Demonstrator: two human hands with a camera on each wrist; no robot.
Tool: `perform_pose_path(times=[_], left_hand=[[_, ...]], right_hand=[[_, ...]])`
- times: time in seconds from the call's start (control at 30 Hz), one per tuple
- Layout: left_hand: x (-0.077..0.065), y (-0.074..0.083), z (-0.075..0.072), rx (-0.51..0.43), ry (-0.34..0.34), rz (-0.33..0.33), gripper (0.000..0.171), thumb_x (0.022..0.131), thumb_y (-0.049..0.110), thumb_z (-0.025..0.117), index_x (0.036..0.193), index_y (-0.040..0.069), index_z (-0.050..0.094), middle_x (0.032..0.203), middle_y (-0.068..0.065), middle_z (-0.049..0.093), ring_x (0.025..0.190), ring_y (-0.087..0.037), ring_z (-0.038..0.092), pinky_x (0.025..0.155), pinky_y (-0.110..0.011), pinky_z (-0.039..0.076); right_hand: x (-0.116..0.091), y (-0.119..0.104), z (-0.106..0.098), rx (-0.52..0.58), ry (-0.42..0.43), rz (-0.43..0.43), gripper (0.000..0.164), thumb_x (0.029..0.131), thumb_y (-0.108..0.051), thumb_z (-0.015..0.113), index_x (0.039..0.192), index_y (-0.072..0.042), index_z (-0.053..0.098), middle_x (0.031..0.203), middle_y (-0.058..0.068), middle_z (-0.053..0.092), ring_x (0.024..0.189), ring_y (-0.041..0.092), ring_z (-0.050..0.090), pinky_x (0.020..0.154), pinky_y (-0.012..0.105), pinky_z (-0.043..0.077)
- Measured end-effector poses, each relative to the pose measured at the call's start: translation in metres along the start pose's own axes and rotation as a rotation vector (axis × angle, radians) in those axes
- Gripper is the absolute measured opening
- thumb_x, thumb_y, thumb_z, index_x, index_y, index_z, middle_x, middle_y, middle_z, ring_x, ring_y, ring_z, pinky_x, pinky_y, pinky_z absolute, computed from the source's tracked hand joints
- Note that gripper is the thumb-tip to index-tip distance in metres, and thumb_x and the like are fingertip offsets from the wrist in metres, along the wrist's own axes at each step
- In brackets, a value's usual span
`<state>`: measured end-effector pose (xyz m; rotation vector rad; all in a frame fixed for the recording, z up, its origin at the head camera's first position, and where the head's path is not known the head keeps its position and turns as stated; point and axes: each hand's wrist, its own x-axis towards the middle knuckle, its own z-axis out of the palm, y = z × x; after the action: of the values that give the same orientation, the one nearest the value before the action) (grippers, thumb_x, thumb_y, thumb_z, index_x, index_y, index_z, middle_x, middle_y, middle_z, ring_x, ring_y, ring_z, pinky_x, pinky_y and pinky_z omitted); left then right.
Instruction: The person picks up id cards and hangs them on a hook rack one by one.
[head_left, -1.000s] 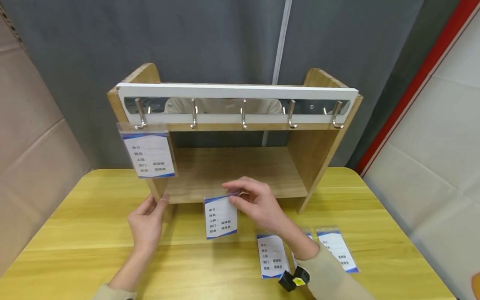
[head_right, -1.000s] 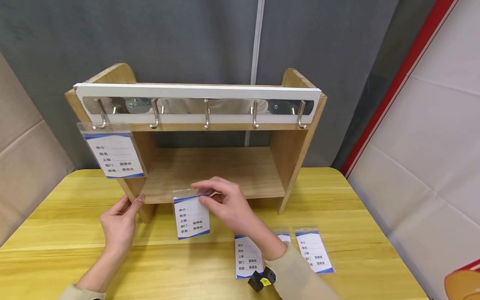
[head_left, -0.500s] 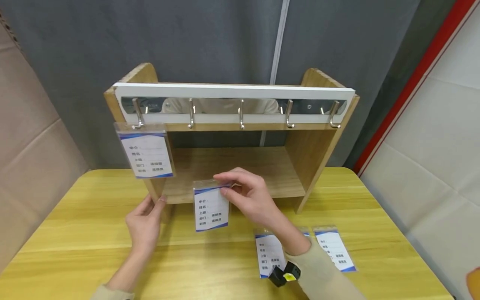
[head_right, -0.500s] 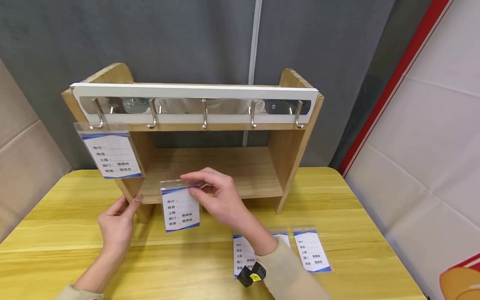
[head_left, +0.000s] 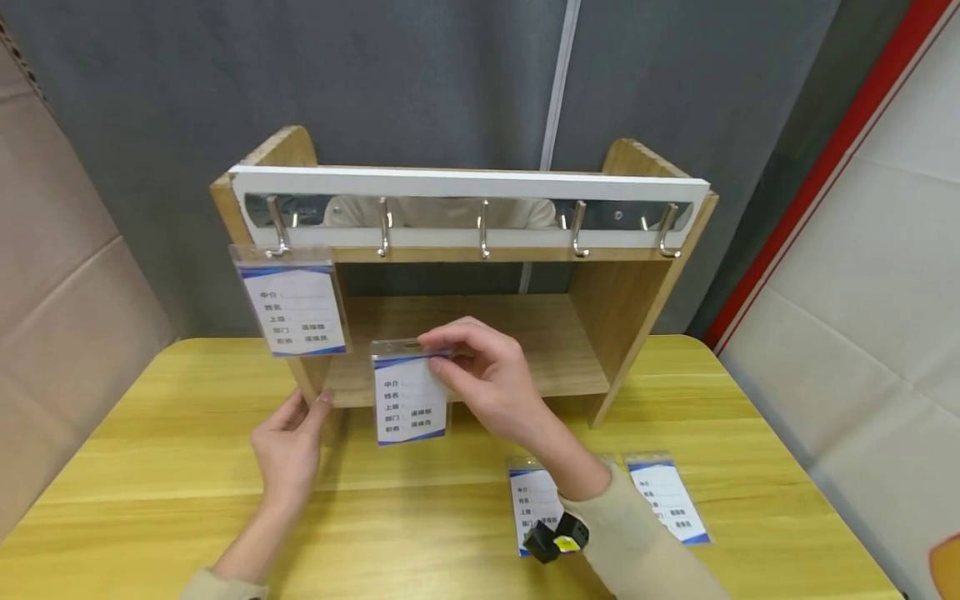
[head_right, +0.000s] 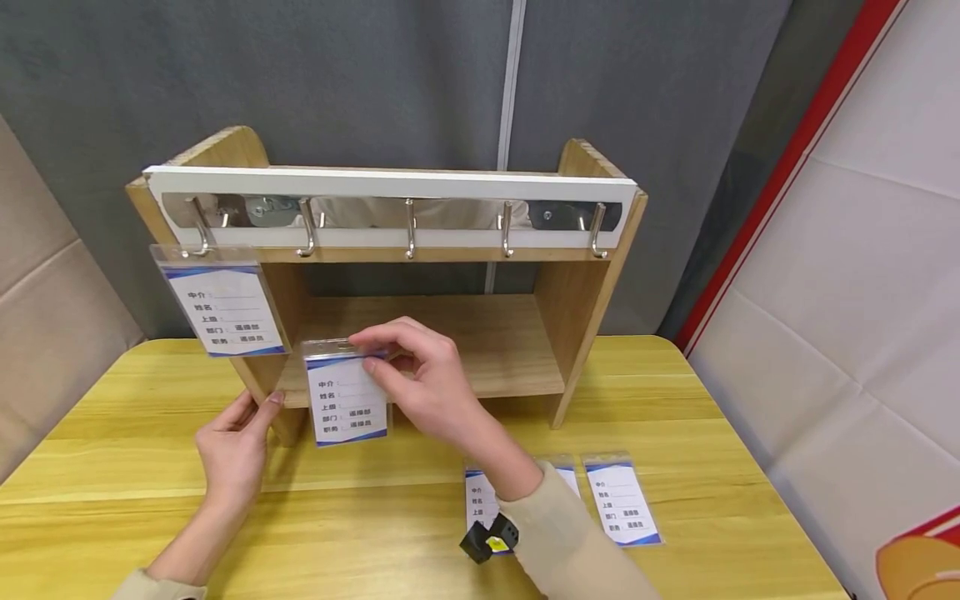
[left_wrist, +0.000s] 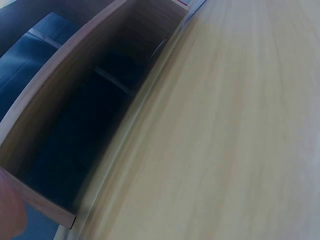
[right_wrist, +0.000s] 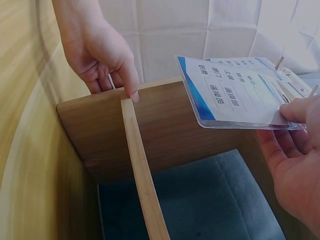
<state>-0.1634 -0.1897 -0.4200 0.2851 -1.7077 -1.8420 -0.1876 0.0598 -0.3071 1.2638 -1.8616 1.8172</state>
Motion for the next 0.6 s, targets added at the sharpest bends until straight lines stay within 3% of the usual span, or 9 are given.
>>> perform_pose_path(times=[0.6], left_hand=[[-0.001,0.001,0.000,-0.011,-0.004,-0.015,0.038,0.091,-0.002,0.074,0.128,-0.005,0.065,0.125,-0.026,0.060,0.093,0.007,0.069,0.086,-0.017,0.057]], right_hand=[[0.026,-0.011,0.007,-0.047,0.126,-0.147,0.023,0.092,0.017,0.063,0.113,0.010,0.068,0.108,0.019,0.066,0.095,0.026,0.063,0.075,0.025,0.060]])
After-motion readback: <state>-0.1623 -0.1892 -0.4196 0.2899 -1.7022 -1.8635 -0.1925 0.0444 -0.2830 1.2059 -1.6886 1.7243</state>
